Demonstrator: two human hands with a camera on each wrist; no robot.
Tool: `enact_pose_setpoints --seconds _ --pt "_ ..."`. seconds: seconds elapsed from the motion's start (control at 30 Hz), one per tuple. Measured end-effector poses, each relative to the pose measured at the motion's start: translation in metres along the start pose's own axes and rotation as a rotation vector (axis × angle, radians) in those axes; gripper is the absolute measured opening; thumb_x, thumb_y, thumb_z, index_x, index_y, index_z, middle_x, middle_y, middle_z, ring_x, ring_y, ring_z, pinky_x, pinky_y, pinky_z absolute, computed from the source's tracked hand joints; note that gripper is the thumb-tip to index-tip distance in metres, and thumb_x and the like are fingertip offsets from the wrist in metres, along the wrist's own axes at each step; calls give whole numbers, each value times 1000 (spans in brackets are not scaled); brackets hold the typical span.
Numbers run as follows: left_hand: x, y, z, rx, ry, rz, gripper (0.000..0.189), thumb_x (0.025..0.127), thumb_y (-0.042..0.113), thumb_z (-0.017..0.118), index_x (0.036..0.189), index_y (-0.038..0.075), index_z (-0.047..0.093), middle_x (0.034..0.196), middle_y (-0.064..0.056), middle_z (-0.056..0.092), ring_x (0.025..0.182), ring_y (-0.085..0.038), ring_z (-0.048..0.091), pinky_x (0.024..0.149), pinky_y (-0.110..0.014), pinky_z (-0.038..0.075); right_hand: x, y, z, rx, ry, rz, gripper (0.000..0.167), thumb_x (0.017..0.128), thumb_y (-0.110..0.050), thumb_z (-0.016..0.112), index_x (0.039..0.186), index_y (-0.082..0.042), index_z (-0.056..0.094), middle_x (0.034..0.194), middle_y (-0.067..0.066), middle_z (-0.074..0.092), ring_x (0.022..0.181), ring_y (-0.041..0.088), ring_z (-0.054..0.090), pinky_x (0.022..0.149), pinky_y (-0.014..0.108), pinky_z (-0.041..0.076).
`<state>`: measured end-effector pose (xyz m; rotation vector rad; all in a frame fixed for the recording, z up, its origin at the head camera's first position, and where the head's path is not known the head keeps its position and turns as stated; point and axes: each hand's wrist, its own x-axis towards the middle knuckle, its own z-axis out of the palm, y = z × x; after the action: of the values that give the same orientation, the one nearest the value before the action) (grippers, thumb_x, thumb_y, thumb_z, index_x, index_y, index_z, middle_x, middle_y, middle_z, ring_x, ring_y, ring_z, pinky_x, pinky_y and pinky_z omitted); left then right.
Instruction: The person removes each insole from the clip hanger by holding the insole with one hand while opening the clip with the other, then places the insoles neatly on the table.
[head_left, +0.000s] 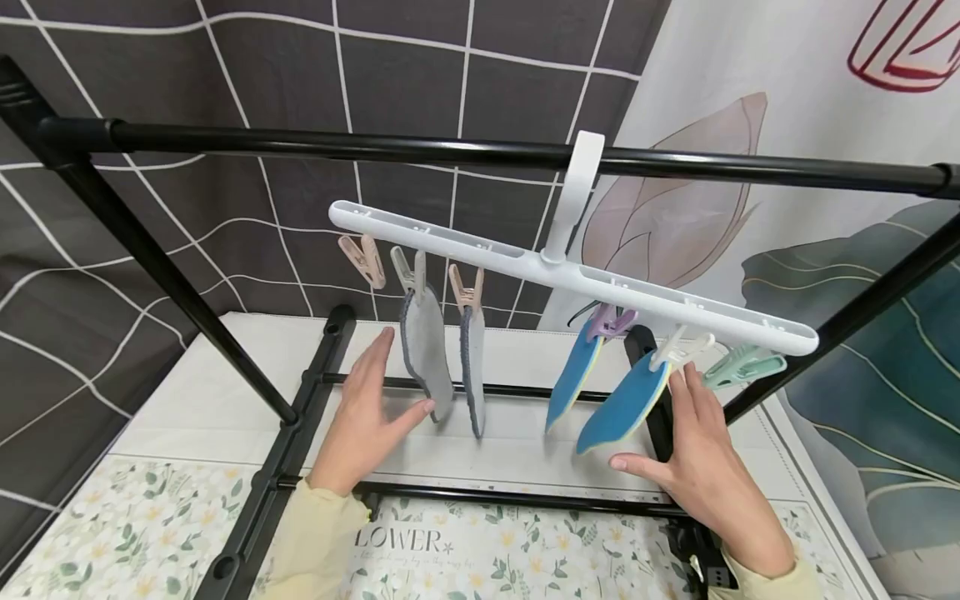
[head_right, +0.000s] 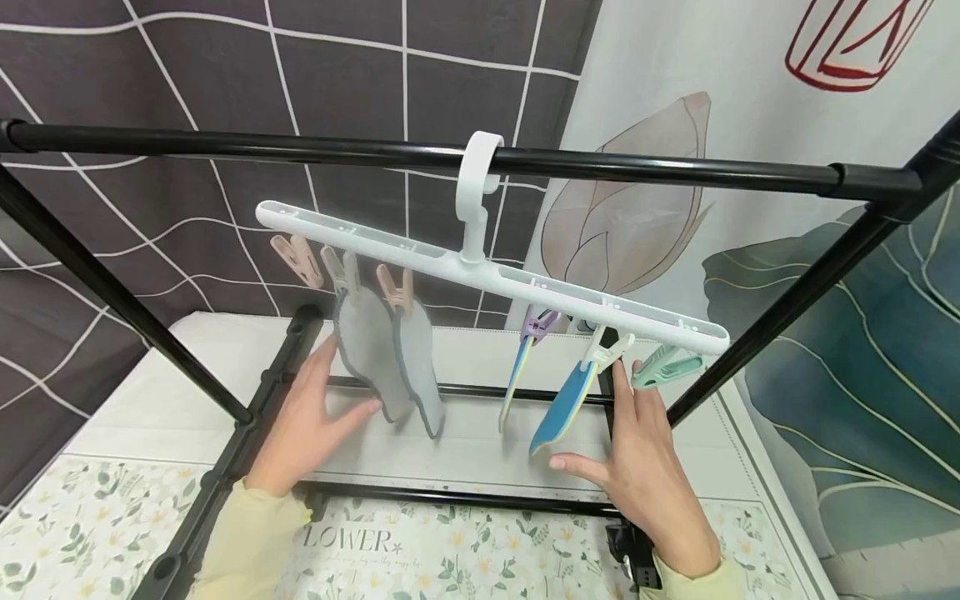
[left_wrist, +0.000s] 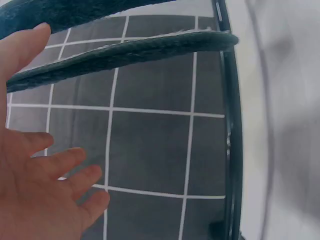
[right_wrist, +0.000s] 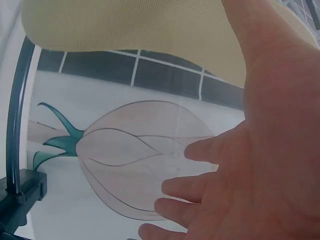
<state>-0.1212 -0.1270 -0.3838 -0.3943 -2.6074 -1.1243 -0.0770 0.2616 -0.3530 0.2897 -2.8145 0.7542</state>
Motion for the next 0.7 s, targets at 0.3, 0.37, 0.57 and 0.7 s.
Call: enact_pose_setpoints --seconds 0.3,0.37,0.57,0.7 --pt "1 2 13 -86 33 -28 98 88 33 79 161 12 17 161 -10 33 145 -31 34 115 -52 31 0 4 -3 -14 14 -66 131 69 -50 89 160 -1 10 156 37 18 139 59 20 105 76 21" --pt "1 4 15 -103 34 -34 99 88 32 79 161 12 17 160 -10 34 146 -31 34 116 -51 30 0 4 -4 -11 10 -68 128 69 -48 90 159 0 13 154 36 21 137 58 23 104 75 22" --pt "3 4 21 -159 19 -9 98 87 27 80 162 15 18 160 -13 34 143 -33 38 115 -53 31 0 3 -5 -10 -12 -37 125 70 -45 90 158 2 16 153 35 25 136 57 25 101 76 25" --pt "3 -2 26 -237 -22 4 98 87 25 80 162 25 16 151 -15 47 135 -31 49 113 -55 34 -2 2 -6 -28 -43 18 127 72 -49 87 158 4 11 155 39 18 139 60 19 101 77 25"
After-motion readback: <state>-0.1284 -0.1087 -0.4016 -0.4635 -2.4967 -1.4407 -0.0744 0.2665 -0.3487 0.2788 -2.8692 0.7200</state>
